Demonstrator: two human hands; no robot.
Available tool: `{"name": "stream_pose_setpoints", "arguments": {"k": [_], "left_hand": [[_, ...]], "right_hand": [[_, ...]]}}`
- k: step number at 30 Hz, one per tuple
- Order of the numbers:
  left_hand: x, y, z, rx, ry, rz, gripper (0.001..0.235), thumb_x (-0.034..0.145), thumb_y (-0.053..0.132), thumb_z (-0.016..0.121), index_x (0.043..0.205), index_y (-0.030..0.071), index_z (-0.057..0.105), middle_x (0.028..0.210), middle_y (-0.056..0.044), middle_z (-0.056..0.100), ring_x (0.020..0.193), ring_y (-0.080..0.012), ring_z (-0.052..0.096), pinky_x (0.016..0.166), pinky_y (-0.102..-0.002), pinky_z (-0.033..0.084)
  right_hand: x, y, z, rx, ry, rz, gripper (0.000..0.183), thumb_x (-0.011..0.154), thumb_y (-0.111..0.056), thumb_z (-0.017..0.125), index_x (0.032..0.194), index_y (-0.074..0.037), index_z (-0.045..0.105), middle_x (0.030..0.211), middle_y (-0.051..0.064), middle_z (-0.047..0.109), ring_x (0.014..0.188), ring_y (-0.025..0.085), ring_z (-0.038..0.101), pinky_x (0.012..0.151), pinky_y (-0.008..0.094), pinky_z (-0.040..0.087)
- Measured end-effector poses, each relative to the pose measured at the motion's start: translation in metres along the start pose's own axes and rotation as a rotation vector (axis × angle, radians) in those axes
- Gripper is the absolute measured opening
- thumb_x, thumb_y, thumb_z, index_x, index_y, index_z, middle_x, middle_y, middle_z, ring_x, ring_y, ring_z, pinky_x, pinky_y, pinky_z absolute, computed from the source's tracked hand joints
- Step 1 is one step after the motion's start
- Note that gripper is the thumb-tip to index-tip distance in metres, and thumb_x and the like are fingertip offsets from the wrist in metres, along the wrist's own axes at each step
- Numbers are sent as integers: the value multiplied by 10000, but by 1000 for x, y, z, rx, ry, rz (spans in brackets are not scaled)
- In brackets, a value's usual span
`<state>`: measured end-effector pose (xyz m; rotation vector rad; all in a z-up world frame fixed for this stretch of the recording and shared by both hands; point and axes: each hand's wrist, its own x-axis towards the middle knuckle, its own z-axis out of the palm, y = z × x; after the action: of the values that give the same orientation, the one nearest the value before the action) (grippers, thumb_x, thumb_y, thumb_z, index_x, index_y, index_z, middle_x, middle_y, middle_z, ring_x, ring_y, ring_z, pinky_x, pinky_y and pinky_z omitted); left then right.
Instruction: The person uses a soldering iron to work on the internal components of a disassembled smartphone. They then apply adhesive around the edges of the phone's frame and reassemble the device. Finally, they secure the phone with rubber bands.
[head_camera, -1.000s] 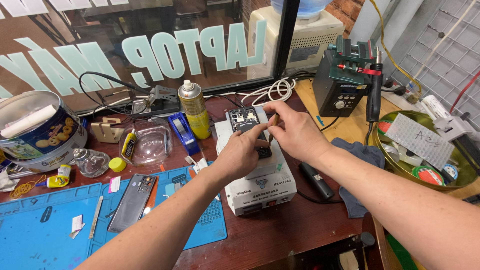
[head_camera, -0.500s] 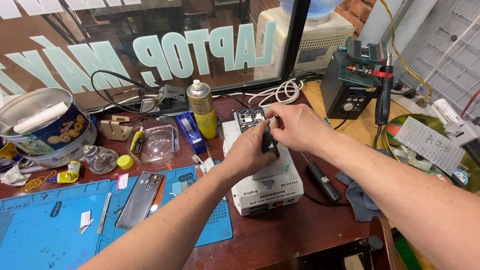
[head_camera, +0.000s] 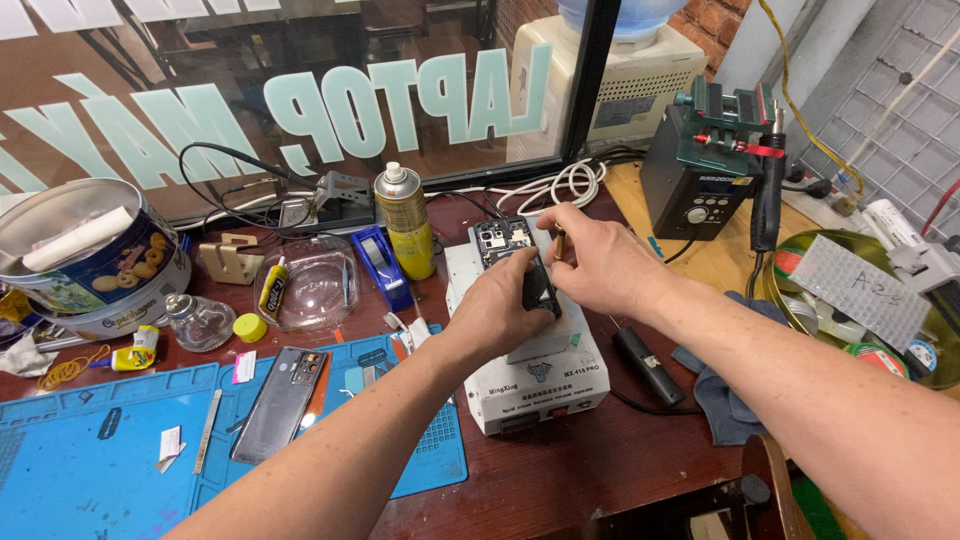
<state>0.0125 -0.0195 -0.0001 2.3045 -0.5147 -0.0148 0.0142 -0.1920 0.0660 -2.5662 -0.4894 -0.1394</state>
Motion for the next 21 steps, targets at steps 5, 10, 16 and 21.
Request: {"name": "stream_pose_setpoints", "arguments": {"k": [5, 10, 16, 21], "left_hand": [[-1, 3, -1, -12, 11, 11, 813, 688, 224, 848, 1400, 49, 495, 1257, -189, 650, 1174, -351, 634, 1002, -417, 506], [-1, 3, -1, -27, 12, 23, 792, 682, 220, 845, 1379, 45, 511, 1259, -186, 651, 1177, -347, 637, 1005, -416, 505], [0, 3, 0, -11, 24, 34, 803, 679, 223, 851, 1380, 42, 505, 1272, -185, 640, 1184, -350, 626, 1013, -418, 496], [-1, 1, -2, -20, 23, 36, 757, 689, 223, 838, 1360, 51, 533, 1268, -171, 651, 1190, -342, 633, 1025, -412, 495]], "right_hand": [[-1, -1, 1, 36, 12, 49, 440, 841, -226, 670, 1250, -137, 533, 923, 131, 765, 911, 340, 747, 811, 461, 573], [-1, 0, -1, -68, -14, 93, 440, 853, -255, 709, 1244, -145, 541, 903, 133, 755, 905, 349, 731, 810, 472, 555], [0, 1, 0, -90, -27, 147, 397, 894, -242, 690, 1252, -148, 545, 903, 138, 755, 906, 348, 739, 820, 470, 561], [3, 0, 6, 102, 5, 37, 442, 827, -150, 666, 1249, -136, 537, 912, 138, 765, 900, 343, 747, 814, 465, 568]]}}
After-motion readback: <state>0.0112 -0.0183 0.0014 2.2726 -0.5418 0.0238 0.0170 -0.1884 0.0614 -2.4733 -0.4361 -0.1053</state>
